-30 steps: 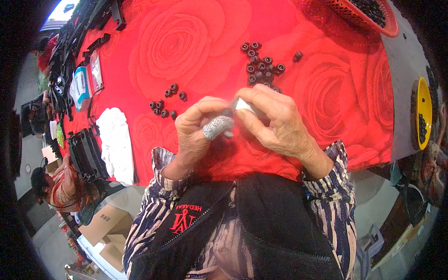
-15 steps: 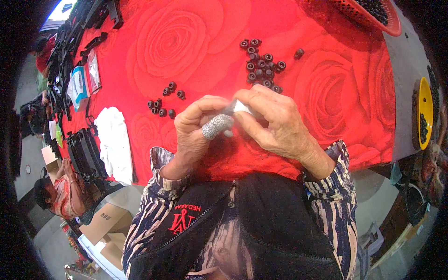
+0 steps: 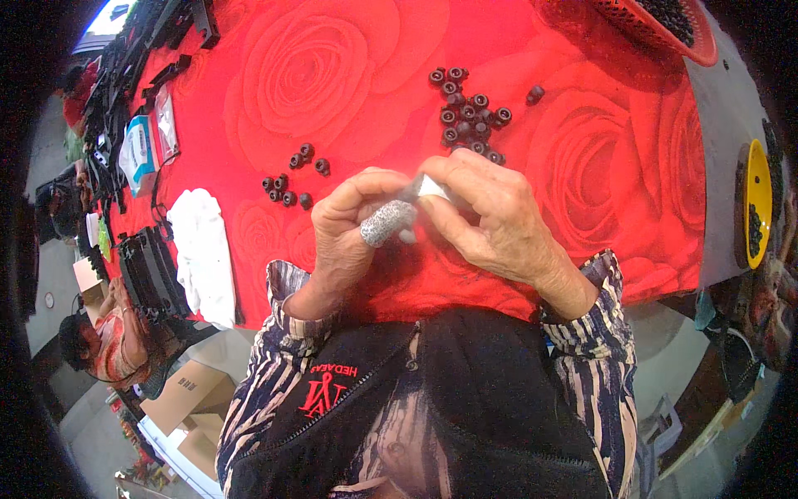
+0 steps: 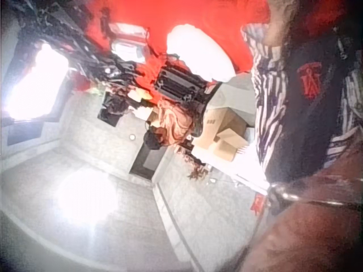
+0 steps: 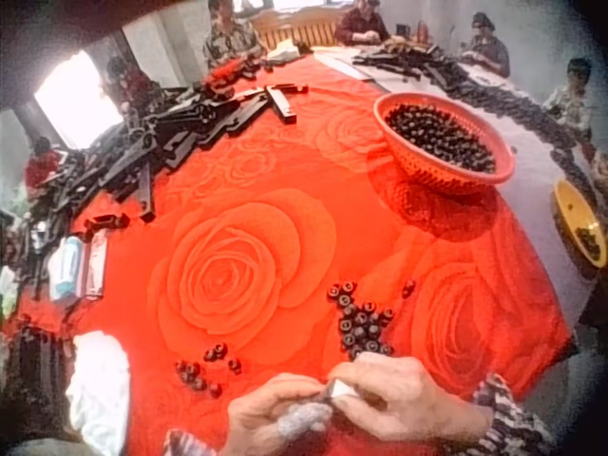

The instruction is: The person trims small plastic components one at a time using a small blade and places them onto the table.

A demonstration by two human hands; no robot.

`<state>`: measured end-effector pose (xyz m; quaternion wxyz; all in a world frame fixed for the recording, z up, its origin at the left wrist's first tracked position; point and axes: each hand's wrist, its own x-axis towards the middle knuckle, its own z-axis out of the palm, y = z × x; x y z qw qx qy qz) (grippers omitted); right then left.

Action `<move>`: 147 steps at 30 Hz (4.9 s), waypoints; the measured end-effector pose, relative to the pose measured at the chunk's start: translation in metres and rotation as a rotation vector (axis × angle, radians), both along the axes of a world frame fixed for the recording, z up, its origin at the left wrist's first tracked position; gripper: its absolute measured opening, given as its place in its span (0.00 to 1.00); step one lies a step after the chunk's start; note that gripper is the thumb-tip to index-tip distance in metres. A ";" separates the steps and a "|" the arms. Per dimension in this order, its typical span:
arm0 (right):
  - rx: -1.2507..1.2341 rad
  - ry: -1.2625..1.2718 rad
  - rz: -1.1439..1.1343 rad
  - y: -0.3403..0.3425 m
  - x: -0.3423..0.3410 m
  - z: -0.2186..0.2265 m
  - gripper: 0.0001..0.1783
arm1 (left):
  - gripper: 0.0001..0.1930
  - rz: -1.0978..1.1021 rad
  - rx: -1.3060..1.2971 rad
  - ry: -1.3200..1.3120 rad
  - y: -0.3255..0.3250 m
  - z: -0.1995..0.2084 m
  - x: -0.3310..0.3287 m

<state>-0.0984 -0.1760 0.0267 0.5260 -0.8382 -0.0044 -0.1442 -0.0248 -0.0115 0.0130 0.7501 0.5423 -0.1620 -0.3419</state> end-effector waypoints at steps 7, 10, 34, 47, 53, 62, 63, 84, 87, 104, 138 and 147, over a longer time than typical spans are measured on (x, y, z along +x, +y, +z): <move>0.049 0.007 0.004 0.002 -0.001 -0.001 0.12 | 0.12 -0.013 0.021 0.061 0.001 0.001 0.001; 0.001 0.016 0.008 -0.001 0.000 0.001 0.13 | 0.12 -0.008 0.037 0.050 0.001 0.001 0.000; -0.067 0.005 -0.031 0.005 -0.002 -0.004 0.13 | 0.10 -0.029 0.075 0.148 0.000 0.004 0.000; -0.025 -0.006 0.028 0.000 0.000 0.000 0.15 | 0.12 -0.085 0.048 0.121 0.003 0.002 0.003; -0.151 -0.162 0.062 0.003 -0.002 0.002 0.24 | 0.11 -0.059 -0.039 0.366 0.002 -0.001 0.007; -0.182 -0.300 0.106 0.005 0.002 -0.002 0.26 | 0.09 -0.088 -0.123 0.442 0.005 -0.011 0.009; -0.162 -0.251 0.116 0.004 0.001 -0.003 0.26 | 0.09 -0.083 -0.125 0.435 0.005 -0.012 0.010; -0.094 -0.127 -0.255 -0.020 0.006 -0.003 0.13 | 0.08 0.449 0.404 -1.014 0.007 0.002 0.039; -0.297 -0.167 -0.286 -0.024 0.005 -0.004 0.13 | 0.08 0.497 0.617 -1.209 0.011 0.003 0.044; -0.222 -0.027 -0.066 -0.017 0.005 -0.009 0.11 | 0.11 0.422 0.506 -1.298 0.006 -0.004 0.035; -0.079 -0.133 -0.189 -0.016 0.008 -0.012 0.09 | 0.09 0.211 0.667 -1.415 0.014 -0.005 0.039; -0.063 -0.310 0.011 0.010 0.002 -0.012 0.16 | 0.10 -0.045 -0.054 0.246 0.003 -0.006 0.010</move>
